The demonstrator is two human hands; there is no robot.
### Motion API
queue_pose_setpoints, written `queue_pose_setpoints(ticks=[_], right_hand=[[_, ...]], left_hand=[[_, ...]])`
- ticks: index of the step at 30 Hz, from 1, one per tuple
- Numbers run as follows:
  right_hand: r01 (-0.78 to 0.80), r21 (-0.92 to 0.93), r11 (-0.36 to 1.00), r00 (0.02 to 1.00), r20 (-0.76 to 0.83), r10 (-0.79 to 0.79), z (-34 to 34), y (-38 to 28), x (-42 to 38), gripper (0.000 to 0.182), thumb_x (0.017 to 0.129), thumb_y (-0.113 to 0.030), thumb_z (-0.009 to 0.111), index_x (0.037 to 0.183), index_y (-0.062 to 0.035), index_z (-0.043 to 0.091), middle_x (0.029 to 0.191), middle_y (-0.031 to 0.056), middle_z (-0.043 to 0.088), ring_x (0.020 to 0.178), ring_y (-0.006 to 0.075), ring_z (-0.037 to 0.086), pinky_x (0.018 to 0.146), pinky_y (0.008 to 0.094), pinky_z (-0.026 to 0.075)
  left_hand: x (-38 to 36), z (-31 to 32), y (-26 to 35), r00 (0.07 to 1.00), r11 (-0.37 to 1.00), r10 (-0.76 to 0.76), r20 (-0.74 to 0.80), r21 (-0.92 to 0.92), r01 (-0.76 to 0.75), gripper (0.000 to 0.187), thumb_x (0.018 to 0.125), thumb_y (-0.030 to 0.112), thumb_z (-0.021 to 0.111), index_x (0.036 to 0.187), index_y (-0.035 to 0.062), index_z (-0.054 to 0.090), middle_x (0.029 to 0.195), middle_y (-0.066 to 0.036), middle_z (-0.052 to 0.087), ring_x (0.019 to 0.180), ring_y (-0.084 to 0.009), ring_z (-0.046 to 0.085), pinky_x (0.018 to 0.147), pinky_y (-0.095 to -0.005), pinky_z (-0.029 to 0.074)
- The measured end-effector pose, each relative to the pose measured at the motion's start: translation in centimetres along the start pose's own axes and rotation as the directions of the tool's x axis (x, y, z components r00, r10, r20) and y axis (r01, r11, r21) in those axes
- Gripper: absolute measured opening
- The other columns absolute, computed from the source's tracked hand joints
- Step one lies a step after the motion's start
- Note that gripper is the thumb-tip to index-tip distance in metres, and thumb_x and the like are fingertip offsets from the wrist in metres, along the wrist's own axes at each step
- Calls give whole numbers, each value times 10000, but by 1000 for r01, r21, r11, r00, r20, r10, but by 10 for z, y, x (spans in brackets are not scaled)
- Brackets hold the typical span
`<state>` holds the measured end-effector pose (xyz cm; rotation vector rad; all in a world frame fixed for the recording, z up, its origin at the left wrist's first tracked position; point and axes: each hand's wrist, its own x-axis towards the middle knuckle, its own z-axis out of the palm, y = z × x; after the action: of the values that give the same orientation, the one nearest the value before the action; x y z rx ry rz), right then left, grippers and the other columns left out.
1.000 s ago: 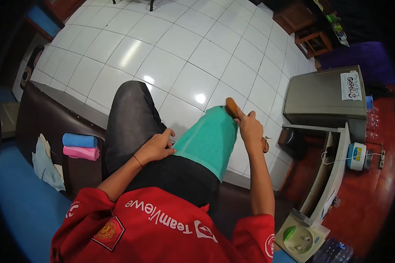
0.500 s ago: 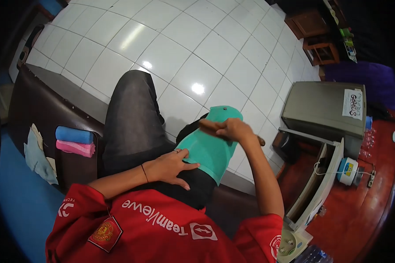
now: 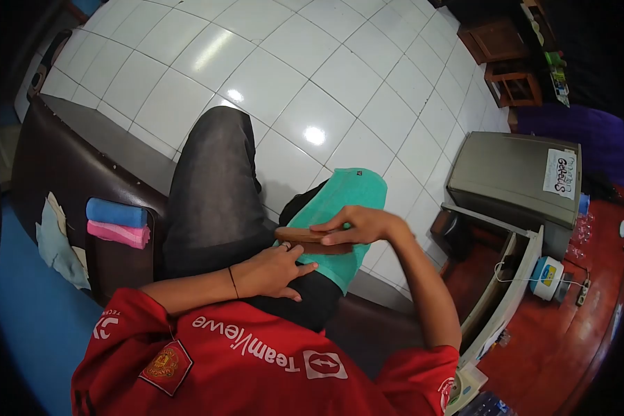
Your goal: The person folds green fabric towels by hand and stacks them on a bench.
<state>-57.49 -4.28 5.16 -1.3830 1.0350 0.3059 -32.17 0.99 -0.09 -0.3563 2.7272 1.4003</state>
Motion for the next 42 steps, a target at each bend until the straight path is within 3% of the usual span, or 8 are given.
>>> queue_pose_setpoints(ticks=[6,11,19,21,29,33,39,42], right_hand=[[-595,-231,770,767,-450,457,-21,60,24,373,828,-424,660,1097,-170,706,991,170,695,919,333,669,798,447,531],[-852,-148,503,317,-910,269,-36,86,-15,361,911,-322,603,1225,-145,606,945,188,620,790,368,652,714,457,530],[-280,-362,889,629,-769,-115,152,33,-70,561,826,-123,680,1361,-195,528,952,113,579,720,252,638,587,366,525],[-163,-472,866,571,-761,-308,181,20,-64,533,794,-109,704,1305,-191,580,952,105,580,656,234,637,539,348,521],[-527,109,843,115,-974,198,130,157,-36,443,970,-275,522,1406,-221,466,903,158,579,719,329,621,622,437,522],[-733,199,650,200,-851,486,101,197,-38,458,997,-381,429,1410,-185,452,890,184,579,708,359,613,667,457,496],[-151,23,988,-42,-999,16,146,93,-61,433,930,-115,541,1362,-109,508,934,163,579,712,317,613,703,369,503],[-75,-176,981,180,-970,-161,190,56,-72,528,805,-40,662,1312,-160,574,947,143,582,708,290,617,658,345,522]], left_hand=[[-2,-1,0,1000,1000,25,-13,15,-25,722,768,525,697,1364,163,512,1089,-230,498,937,-412,571,880,-447,483],[0,2,-4,994,996,62,-94,70,-55,727,767,541,692,1370,177,510,1063,-235,492,856,-381,560,859,-417,479],[-3,-4,-14,998,996,63,1,57,-63,694,785,546,677,1360,190,522,1018,-223,480,883,-379,548,893,-415,471],[-2,10,-24,987,983,157,-37,107,-152,683,794,548,670,1356,187,528,999,-220,476,889,-376,535,869,-415,464],[1,-12,-8,997,997,76,12,33,-76,681,790,525,692,1364,194,532,978,-212,473,889,-366,523,855,-412,456],[-2,-15,-6,999,999,45,12,-2,-45,687,781,512,711,1370,210,530,967,-206,478,892,-359,521,849,-402,453],[-1,-20,-10,999,997,40,27,-71,-38,662,778,494,726,1348,203,556,924,-182,480,884,-340,509,827,-393,449],[2,-19,-10,996,995,83,19,-61,-82,663,775,496,729,1347,207,556,906,-171,480,853,-322,502,805,-381,440]])
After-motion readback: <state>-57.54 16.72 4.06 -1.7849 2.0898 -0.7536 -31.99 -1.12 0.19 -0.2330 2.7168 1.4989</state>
